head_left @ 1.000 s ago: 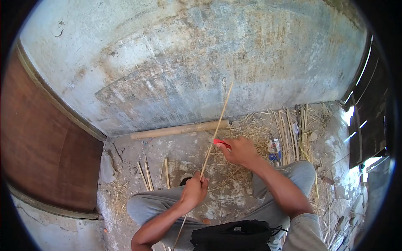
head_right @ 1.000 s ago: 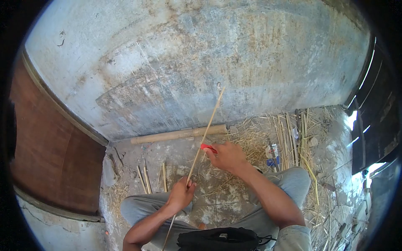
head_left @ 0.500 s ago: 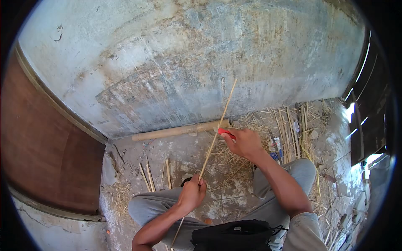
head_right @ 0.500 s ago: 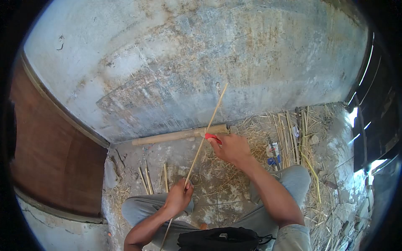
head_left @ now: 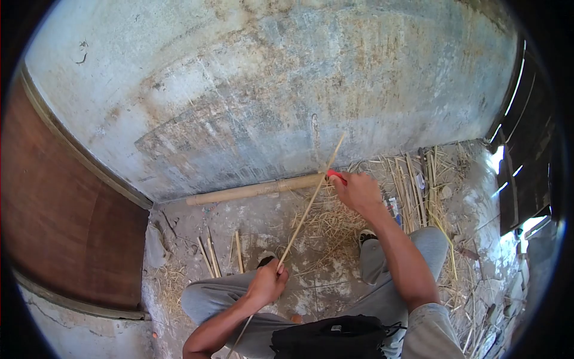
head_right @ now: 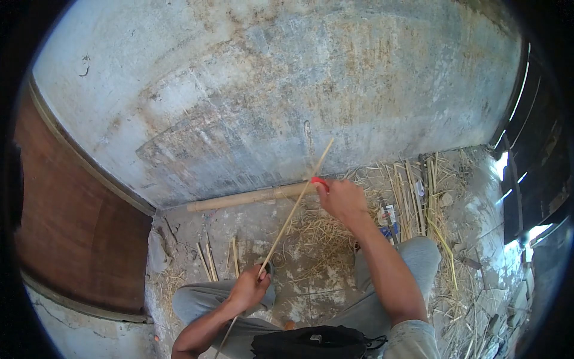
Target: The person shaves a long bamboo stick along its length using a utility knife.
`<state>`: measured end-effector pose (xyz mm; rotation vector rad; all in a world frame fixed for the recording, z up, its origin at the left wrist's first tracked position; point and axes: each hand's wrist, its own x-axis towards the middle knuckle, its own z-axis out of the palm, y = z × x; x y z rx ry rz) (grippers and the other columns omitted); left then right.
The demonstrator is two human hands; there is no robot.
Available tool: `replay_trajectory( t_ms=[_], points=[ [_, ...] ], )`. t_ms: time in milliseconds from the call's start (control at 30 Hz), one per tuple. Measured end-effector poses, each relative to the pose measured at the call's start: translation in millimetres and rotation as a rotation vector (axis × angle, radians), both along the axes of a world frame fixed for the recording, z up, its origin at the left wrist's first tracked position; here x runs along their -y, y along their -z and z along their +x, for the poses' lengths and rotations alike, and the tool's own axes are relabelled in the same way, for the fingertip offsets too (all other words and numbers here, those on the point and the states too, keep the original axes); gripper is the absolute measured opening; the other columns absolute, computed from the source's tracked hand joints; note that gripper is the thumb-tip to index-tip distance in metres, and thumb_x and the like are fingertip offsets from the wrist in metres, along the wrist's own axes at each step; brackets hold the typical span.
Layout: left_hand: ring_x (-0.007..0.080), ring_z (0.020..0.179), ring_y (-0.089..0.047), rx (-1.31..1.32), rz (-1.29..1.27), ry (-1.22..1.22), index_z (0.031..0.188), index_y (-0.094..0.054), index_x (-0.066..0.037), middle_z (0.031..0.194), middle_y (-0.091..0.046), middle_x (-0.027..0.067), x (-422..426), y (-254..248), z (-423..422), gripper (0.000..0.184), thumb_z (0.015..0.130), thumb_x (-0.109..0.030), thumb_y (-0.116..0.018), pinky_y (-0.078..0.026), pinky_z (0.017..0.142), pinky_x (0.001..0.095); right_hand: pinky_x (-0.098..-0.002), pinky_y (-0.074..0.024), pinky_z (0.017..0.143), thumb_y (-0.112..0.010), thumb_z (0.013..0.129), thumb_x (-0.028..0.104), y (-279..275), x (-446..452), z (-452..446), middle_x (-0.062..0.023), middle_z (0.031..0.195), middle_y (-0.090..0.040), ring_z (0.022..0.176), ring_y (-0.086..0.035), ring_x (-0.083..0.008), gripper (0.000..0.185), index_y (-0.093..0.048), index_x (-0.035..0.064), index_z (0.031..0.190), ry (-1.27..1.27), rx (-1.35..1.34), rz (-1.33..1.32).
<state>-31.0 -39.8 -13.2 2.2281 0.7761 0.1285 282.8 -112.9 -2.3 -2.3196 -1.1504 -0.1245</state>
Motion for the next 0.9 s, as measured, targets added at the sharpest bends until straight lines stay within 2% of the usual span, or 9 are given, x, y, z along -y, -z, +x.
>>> replay_trajectory(
  t_ms=[233,300,467,533,667,733,800,833,900],
  points=[
    [0.0311,0.059,-0.061,-0.080,-0.091,0.023,0.086,-0.049,-0.001,0.065,-0.057,0.0191,-1,3,-4,0.015,0.090,-0.012,-0.060,-0.045,0.056,0.0412,-0.0506,-0.0565,0.067,-0.052,0.095,0.047,1,3,5,-0.0194,0.076,-0.069,0.072,-0.070,-0.0379,0.043,-0.073,0.0092,0.094,0.136,0.045,-0.084],
    [0.0196,0.054,-0.046,-0.026,-0.100,0.017,0.077,-0.047,-0.003,0.059,-0.049,0.0124,-1,4,-2,0.024,0.091,-0.016,-0.061,-0.039,0.052,0.0384,-0.0502,-0.0566,0.067,-0.051,0.096,0.046,4,1,5,-0.0198,0.077,-0.069,0.073,-0.070,-0.0379,0.043,-0.073,0.0093,0.094,0.154,0.053,-0.098],
    [0.0187,0.054,-0.045,-0.049,-0.101,0.039,0.076,-0.045,-0.003,0.059,-0.047,0.0114,2,14,-9,0.027,0.092,-0.018,-0.062,-0.039,0.052,0.0376,-0.0504,-0.0563,0.070,-0.050,0.097,0.045,16,3,38,-0.0215,0.080,-0.070,0.075,-0.070,-0.0390,0.044,-0.074,0.0084,0.096,0.361,0.008,-0.174],
    [0.0175,0.055,-0.046,-0.059,-0.109,0.063,0.076,-0.045,-0.003,0.059,-0.048,0.0105,0,15,-12,0.028,0.091,-0.018,-0.063,-0.039,0.052,0.0372,-0.0515,-0.0557,0.072,-0.050,0.098,0.044,3,12,42,-0.0237,0.083,-0.070,0.076,-0.069,-0.0422,0.045,-0.073,0.0054,0.095,0.446,-0.081,-0.063],
    [0.0116,0.057,-0.045,-0.013,-0.189,0.062,0.076,-0.045,-0.005,0.062,-0.048,0.0043,-5,16,-7,0.031,0.094,-0.021,-0.065,-0.038,0.052,0.0332,-0.0522,-0.0547,0.071,-0.051,0.098,0.043,-19,7,5,-0.0249,0.082,-0.069,0.076,-0.068,-0.0448,0.045,-0.072,0.0026,0.095,0.313,-0.089,0.048],
    [0.0098,0.058,-0.045,0.018,-0.226,0.065,0.079,-0.046,-0.006,0.064,-0.048,0.0016,-4,15,-2,0.030,0.096,-0.022,-0.064,-0.037,0.051,0.0316,-0.0523,-0.0539,0.072,-0.052,0.097,0.042,-27,4,-13,-0.0257,0.082,-0.068,0.077,-0.067,-0.0454,0.045,-0.072,0.0024,0.095,0.133,-0.208,0.070],
    [0.0063,0.057,-0.043,0.131,-0.307,0.009,0.092,-0.045,-0.007,0.068,-0.049,-0.0019,-3,14,7,0.025,0.100,-0.026,-0.060,-0.035,0.050,0.0269,-0.0521,-0.0537,0.072,-0.053,0.096,0.043,-34,4,-30,-0.0252,0.081,-0.068,0.077,-0.067,-0.0449,0.044,-0.071,0.0028,0.098,0.071,-0.247,0.049],
    [0.0063,0.057,-0.043,0.133,-0.308,0.007,0.092,-0.045,-0.007,0.068,-0.049,-0.0019,-4,11,10,0.025,0.100,-0.026,-0.060,-0.035,0.050,0.0269,-0.0519,-0.0535,0.072,-0.053,0.096,0.044,-34,5,-35,-0.0247,0.080,-0.068,0.078,-0.067,-0.0445,0.045,-0.071,0.0032,0.100,0.015,-0.283,0.035],
    [0.0032,0.054,-0.040,0.172,-0.624,-0.053,0.104,-0.042,-0.008,0.071,-0.050,-0.0027,-7,2,15,0.023,0.103,-0.027,-0.055,-0.032,0.047,0.0234,-0.0516,-0.0534,0.072,-0.054,0.095,0.045,-26,4,-40,-0.0243,0.078,-0.068,0.078,-0.067,-0.0439,0.045,-0.070,0.0035,0.102,-0.011,-0.294,0.038]
  ],
)
